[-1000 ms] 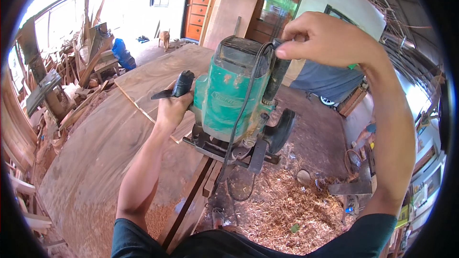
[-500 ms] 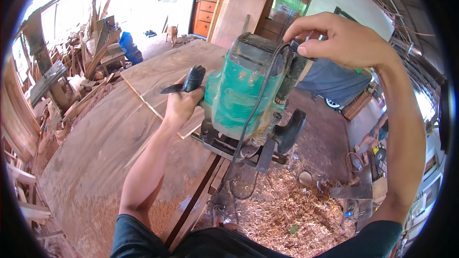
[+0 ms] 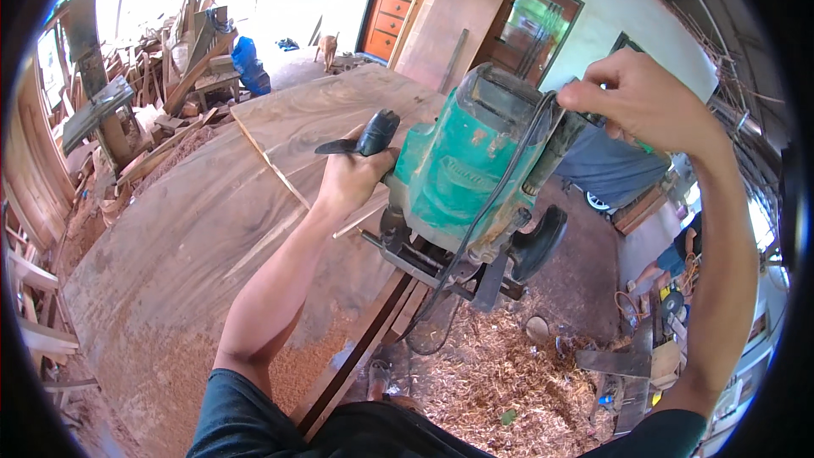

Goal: The person operates a plunge router to cut along a guided line on a large slab of wood, using both hands to steer the tool and making localized adjustments to the depth and position as they progress.

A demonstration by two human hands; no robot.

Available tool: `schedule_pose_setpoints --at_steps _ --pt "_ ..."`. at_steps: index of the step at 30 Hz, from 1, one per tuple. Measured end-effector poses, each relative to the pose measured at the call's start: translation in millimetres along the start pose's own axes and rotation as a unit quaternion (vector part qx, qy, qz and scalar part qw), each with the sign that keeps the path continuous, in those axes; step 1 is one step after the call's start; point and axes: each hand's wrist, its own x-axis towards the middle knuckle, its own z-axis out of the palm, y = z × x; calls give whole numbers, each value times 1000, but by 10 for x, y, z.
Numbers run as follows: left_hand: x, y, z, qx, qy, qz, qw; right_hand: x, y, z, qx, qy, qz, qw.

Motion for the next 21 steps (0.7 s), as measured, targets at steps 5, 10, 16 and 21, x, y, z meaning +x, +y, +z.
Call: schedule_pose_setpoints --at_steps 5,10,16,21 --pt "-15 52 15 1 -1 -3 1000 9 144 60 59 18 -166 984" --pt "-16 49 6 -9 -10 -6 1000 -5 140 157 110 62 -102 987" --pt "-9 67 -5 15 -9 -25 1000 -61 428 434 220 92 -193 952" --pt "-12 125 -14 18 -9 -40 999 -484 542 1348 365 381 -38 849"
